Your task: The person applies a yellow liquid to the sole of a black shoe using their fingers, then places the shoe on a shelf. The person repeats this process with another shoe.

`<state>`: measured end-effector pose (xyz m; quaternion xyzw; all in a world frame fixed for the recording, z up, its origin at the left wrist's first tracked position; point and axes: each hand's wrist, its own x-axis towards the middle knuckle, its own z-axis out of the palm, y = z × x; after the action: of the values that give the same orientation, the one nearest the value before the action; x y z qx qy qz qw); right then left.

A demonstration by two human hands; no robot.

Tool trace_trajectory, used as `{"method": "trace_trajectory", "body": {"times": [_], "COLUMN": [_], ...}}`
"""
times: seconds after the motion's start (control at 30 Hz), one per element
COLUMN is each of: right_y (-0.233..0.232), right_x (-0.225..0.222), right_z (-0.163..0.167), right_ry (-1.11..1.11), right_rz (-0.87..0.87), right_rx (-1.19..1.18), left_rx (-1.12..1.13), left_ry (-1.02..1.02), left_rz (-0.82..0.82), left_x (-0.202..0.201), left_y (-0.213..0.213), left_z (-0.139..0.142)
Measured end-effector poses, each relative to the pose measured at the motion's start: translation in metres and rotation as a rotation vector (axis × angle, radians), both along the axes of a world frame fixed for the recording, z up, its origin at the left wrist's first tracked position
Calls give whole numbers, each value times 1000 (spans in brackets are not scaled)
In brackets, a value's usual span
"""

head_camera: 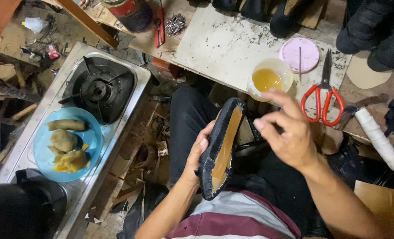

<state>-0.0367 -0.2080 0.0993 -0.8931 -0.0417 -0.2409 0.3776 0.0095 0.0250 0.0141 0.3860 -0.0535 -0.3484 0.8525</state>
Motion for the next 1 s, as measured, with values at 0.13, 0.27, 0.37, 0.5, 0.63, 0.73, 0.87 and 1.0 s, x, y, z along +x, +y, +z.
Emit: {"method": "trace_trajectory", "body": {"times": [0.13,0.27,0.37,0.5,0.63,0.73,0.87,1.0], "right_y": [16,29,38,47,47,45,47,59], "right_x": [-16,-26,-30,-32,-35,-38,-41,-47], "right_z": [2,4,3,0,-3,-5,-10,-18], "right_ry": [43,-1,-35,-64,-39,-17,-20,-50], "right_rz": [74,158,223,273,238,217,239,274], "right_rx": [129,196,187,179,205,214,178,87], "left_rx": [5,0,3,-8,7,9,25,40], "left_ry": [-20,-31,-34,-26,0,28,32,45], "left_rz": [-5,-8,-18,-21,-14,-14,-15,-1], "left_x": [-1,-1,-3,-5,-5,-5,-5,-4], "left_y": [-1,-7,-10,-10,-8,-9,-10,-13], "left_z": [-3,-5,-5,-3,-1,-1,0,-1]}}
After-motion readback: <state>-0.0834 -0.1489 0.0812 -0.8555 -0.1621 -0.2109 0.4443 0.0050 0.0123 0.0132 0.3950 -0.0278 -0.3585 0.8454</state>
